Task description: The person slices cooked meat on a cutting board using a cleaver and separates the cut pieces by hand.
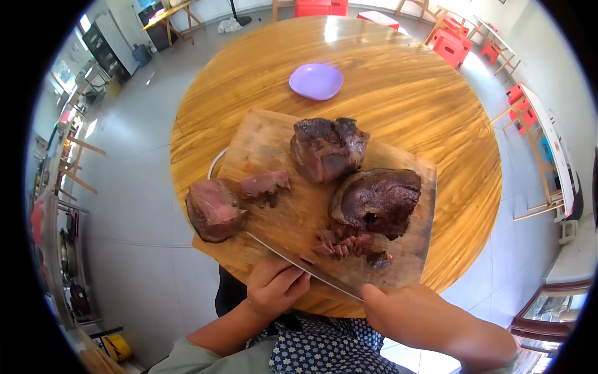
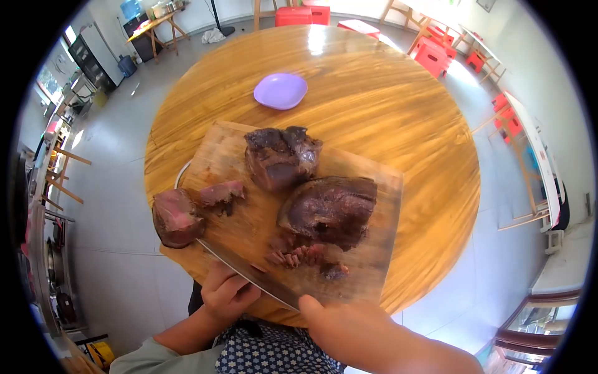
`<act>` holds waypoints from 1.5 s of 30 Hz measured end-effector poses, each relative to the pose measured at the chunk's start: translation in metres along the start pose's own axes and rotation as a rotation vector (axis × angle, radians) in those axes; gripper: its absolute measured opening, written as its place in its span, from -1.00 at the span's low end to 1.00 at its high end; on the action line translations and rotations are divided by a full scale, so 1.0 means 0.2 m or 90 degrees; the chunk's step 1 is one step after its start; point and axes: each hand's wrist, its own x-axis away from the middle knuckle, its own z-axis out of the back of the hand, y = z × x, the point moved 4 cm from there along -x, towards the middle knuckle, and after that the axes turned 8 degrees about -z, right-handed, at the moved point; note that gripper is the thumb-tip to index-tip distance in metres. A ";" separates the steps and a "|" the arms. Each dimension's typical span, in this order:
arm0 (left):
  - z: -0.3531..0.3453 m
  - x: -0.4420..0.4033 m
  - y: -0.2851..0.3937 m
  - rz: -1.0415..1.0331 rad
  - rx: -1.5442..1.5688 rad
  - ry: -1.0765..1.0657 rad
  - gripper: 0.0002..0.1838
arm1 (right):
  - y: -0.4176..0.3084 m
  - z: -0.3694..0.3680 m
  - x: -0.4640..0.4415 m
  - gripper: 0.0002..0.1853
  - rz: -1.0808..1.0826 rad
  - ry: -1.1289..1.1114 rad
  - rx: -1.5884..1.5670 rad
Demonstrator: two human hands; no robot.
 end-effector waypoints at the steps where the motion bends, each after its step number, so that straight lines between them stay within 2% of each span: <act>1: 0.00 0.01 0.00 0.007 -0.007 0.008 -0.72 | -0.02 -0.01 -0.04 -0.82 0.014 0.010 0.005; 3: 0.02 0.02 0.02 0.007 -0.022 0.003 -0.72 | -0.06 -0.04 -0.10 -0.82 0.028 0.027 0.006; 5: -0.01 0.02 0.02 0.005 -0.024 -0.002 -0.72 | -0.08 -0.06 -0.12 -0.84 0.097 0.117 -0.013; 9: 0.00 0.02 0.02 0.001 -0.005 0.042 -0.72 | 0.05 -0.07 -0.09 -0.76 0.080 0.136 -0.041; 12: 0.00 0.04 0.00 -0.002 0.025 0.060 -0.73 | 0.12 -0.04 0.03 -0.73 -0.006 0.133 -0.097; 14: 0.00 0.03 0.01 -0.010 0.033 0.067 -0.74 | 0.13 -0.01 0.10 -0.73 -0.041 0.216 -0.157; 20: 0.00 0.03 0.01 0.012 0.033 0.054 -0.76 | 0.10 -0.02 0.19 -0.74 0.024 0.319 -0.061; 23: 0.00 0.04 0.00 0.022 0.031 0.043 -0.74 | 0.05 -0.06 0.20 -0.75 -0.010 0.287 0.015; 26: 0.01 0.04 0.01 0.052 0.042 0.052 -0.72 | 0.02 -0.08 0.20 -0.76 0.039 0.277 0.032; 31: 0.02 0.00 0.02 0.007 0.020 0.041 -0.70 | 0.01 -0.11 0.18 -0.76 0.057 0.258 0.018; 39: 0.02 0.01 0.02 0.014 0.016 0.037 -0.72 | -0.01 -0.10 0.19 -0.78 0.077 0.269 0.047; 45: 0.01 0.03 0.01 0.013 -0.016 0.010 -0.71 | 0.00 -0.11 0.19 -0.78 0.054 0.211 0.062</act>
